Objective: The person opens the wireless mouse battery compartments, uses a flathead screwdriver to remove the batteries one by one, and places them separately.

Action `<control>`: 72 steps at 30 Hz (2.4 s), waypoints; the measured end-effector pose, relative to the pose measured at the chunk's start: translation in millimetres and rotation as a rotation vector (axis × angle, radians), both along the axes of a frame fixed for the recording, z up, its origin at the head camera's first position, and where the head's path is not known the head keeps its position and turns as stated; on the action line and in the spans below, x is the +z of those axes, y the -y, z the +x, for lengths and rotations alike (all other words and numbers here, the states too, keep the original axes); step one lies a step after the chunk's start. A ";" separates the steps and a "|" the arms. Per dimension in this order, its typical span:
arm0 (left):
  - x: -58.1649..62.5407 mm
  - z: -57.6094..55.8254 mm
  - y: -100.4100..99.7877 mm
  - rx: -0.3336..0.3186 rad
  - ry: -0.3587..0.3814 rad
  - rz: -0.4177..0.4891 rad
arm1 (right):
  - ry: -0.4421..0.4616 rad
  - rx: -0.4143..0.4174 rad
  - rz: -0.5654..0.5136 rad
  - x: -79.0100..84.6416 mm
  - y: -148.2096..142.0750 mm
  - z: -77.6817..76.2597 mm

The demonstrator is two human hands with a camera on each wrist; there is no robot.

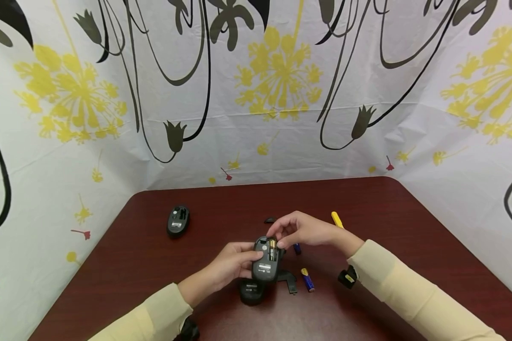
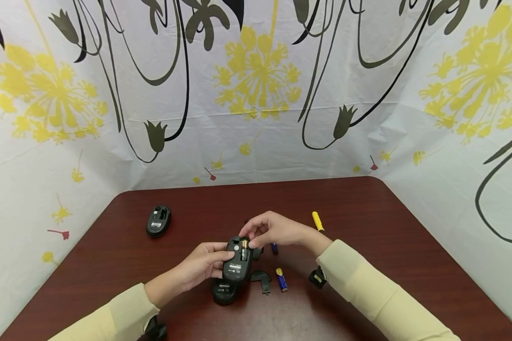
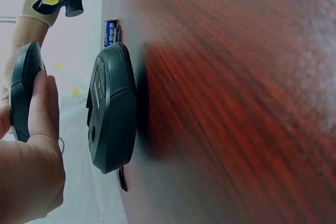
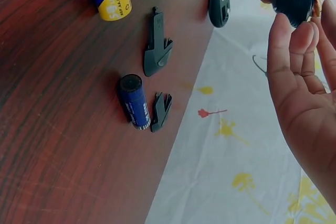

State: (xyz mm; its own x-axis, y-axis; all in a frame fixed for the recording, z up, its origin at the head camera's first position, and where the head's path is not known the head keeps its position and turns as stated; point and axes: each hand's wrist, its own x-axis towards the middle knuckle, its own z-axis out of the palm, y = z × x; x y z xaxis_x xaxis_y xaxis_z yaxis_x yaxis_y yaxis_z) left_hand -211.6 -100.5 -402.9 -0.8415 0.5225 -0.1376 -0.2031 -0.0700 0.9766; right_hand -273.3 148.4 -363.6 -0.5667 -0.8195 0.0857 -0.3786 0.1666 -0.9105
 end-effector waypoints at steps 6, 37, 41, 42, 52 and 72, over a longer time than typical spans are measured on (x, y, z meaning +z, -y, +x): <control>-2.1 1.2 -0.2 -0.010 0.012 0.002 | -0.079 0.021 0.054 -0.9 4.2 0.8; -3.2 1.2 -0.9 -0.028 0.007 0.015 | 0.246 -0.060 -0.155 14.5 -17.4 -21.6; -1.8 2.2 0.7 -0.025 0.007 0.010 | 0.347 -0.193 -0.254 9.2 -25.7 -31.2; -1.4 2.5 1.1 -0.025 0.004 0.010 | 0.365 -0.238 -0.272 7.5 -27.6 -33.4; -1.0 3.4 3.4 -0.027 0.001 0.013 | 0.482 -0.608 -0.267 -16.8 -44.3 -53.5; 4.0 -3.5 13.5 0.034 -0.030 -0.014 | 0.396 -0.844 -0.037 -49.6 -50.6 -69.6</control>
